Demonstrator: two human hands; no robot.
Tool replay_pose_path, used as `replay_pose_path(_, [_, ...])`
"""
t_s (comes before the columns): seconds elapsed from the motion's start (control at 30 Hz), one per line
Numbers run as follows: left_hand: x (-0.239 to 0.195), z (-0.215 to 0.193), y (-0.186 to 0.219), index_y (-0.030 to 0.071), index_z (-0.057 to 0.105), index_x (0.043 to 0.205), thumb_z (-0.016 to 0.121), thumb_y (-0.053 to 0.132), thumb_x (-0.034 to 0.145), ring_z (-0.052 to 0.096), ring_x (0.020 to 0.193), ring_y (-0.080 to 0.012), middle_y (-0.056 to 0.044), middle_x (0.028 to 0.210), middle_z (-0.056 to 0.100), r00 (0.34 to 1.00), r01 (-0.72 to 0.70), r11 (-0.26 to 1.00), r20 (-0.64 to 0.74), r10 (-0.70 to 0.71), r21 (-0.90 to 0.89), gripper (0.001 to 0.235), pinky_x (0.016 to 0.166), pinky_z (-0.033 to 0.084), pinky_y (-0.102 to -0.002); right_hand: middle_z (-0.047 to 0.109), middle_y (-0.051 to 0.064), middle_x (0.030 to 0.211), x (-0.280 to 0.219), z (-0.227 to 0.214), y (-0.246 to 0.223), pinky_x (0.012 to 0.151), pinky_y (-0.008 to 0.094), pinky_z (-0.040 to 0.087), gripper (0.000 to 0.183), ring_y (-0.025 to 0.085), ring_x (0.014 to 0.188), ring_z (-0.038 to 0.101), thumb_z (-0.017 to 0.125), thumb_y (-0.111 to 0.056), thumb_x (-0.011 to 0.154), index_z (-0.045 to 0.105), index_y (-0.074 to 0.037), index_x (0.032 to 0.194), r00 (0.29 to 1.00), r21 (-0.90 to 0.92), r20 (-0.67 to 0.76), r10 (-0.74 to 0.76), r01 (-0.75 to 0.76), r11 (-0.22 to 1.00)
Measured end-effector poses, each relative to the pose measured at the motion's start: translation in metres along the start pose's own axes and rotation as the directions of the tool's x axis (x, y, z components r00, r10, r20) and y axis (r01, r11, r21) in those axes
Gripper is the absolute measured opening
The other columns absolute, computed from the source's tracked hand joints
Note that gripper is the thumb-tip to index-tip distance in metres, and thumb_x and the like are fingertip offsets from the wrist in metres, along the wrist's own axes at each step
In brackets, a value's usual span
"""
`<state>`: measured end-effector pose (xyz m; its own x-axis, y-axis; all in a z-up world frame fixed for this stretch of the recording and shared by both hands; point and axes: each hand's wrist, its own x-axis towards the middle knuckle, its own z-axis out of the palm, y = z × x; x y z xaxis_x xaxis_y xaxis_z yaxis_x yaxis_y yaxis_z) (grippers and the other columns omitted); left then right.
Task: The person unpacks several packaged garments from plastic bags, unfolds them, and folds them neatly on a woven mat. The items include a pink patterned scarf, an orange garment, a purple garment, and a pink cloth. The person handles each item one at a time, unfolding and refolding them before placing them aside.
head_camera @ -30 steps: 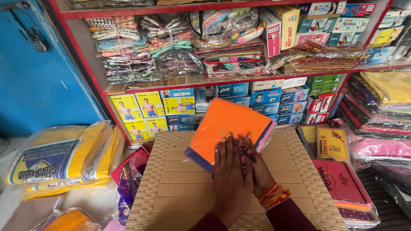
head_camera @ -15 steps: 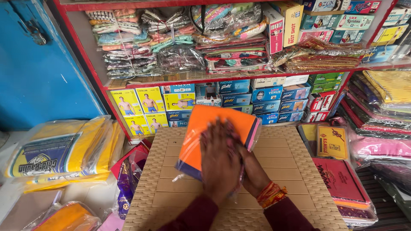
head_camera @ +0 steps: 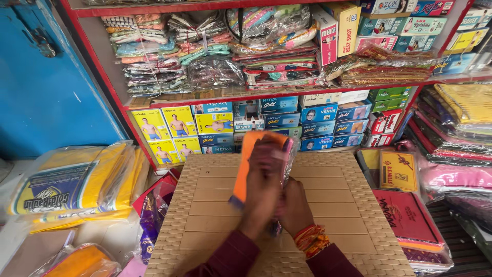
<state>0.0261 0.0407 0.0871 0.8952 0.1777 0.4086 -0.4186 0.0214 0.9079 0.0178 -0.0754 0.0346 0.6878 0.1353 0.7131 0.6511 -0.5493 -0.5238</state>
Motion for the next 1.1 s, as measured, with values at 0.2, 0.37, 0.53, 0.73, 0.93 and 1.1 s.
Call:
replay_pose_path(0.2, [0.005, -0.009, 0.043, 0.002, 0.061, 0.126, 0.080, 0.023, 0.080, 0.070, 0.099, -0.0163, -0.007, 0.111, 0.073, 0.995, -0.090, 0.988, -0.039, 0.095, 0.124, 0.054, 0.088, 0.058, -0.032, 0.072, 0.016, 0.089, 0.018, -0.009, -0.039, 0.071, 0.044, 0.055, 0.038, 0.032, 0.079, 0.071, 0.075, -0.034, 0.080, 0.065, -0.005, 0.102, 0.934, -0.312, 0.221, 0.279, -0.204, 0.928])
replay_pose_path(0.37, [0.039, -0.052, 0.040, 0.000, 0.060, 0.135, 0.079, 0.029, 0.085, 0.065, 0.111, -0.0245, -0.014, 0.122, 0.071, 0.997, 0.022, 0.994, -0.068, -0.030, -0.108, 0.061, 0.099, 0.052, -0.040, 0.072, 0.014, 0.102, 0.027, -0.040, -0.053, 0.073, 0.043, 0.058, 0.060, 0.025, 0.090, 0.070, 0.076, -0.040, 0.087, 0.062, -0.004, 0.134, 0.986, -0.014, 0.129, 0.102, -0.102, 0.995])
replay_pose_path(0.53, [0.042, -0.089, 0.036, 0.002, 0.048, 0.146, 0.079, 0.041, 0.080, 0.057, 0.137, -0.0305, -0.020, 0.141, 0.063, 0.968, 0.236, 0.967, 0.116, -0.224, -0.099, 0.083, 0.117, 0.038, -0.045, 0.060, 0.015, 0.131, 0.049, -0.073, -0.002, 0.104, 0.045, 0.048, 0.065, 0.027, 0.122, 0.060, 0.074, -0.049, 0.089, 0.046, -0.005, 0.127, 0.938, 0.216, -0.151, 0.311, -0.275, 0.937])
replay_pose_path(0.73, [0.039, -0.092, 0.045, 0.002, 0.046, 0.151, 0.076, 0.053, 0.080, 0.049, 0.143, -0.0293, -0.021, 0.145, 0.062, 0.899, 0.381, 0.912, 0.170, -0.404, 0.153, 0.092, 0.119, 0.031, -0.047, 0.055, 0.016, 0.147, 0.049, -0.098, 0.043, 0.107, 0.044, 0.044, 0.077, 0.028, 0.131, 0.053, 0.065, -0.053, 0.085, 0.046, -0.015, 0.149, 0.653, 0.621, 0.602, 0.459, -0.745, 0.246])
replay_pose_path(0.93, [0.037, -0.082, 0.043, 0.003, 0.038, 0.149, 0.081, 0.049, 0.080, 0.063, 0.128, -0.0273, -0.018, 0.135, 0.065, 0.947, 0.272, 0.961, 0.188, -0.259, -0.048, 0.093, 0.107, 0.050, -0.044, 0.064, 0.017, 0.125, 0.042, -0.067, 0.034, 0.094, 0.042, 0.055, 0.064, 0.027, 0.112, 0.064, 0.074, -0.031, 0.092, 0.051, 0.001, 0.144, 0.674, 0.695, 0.589, 0.446, -0.704, 0.145])
replay_pose_path(1.1, [0.030, -0.081, 0.039, -0.004, 0.059, 0.134, 0.074, 0.048, 0.088, 0.070, 0.115, -0.0216, -0.016, 0.122, 0.074, 0.915, 0.301, 0.912, 0.187, -0.359, 0.278, 0.071, 0.101, 0.053, -0.036, 0.074, 0.004, 0.117, 0.046, -0.067, 0.029, 0.087, 0.033, 0.064, 0.051, 0.014, 0.107, 0.074, 0.073, -0.027, 0.083, 0.059, -0.006, 0.128, 0.681, 0.670, 0.363, 0.636, -0.665, 0.330])
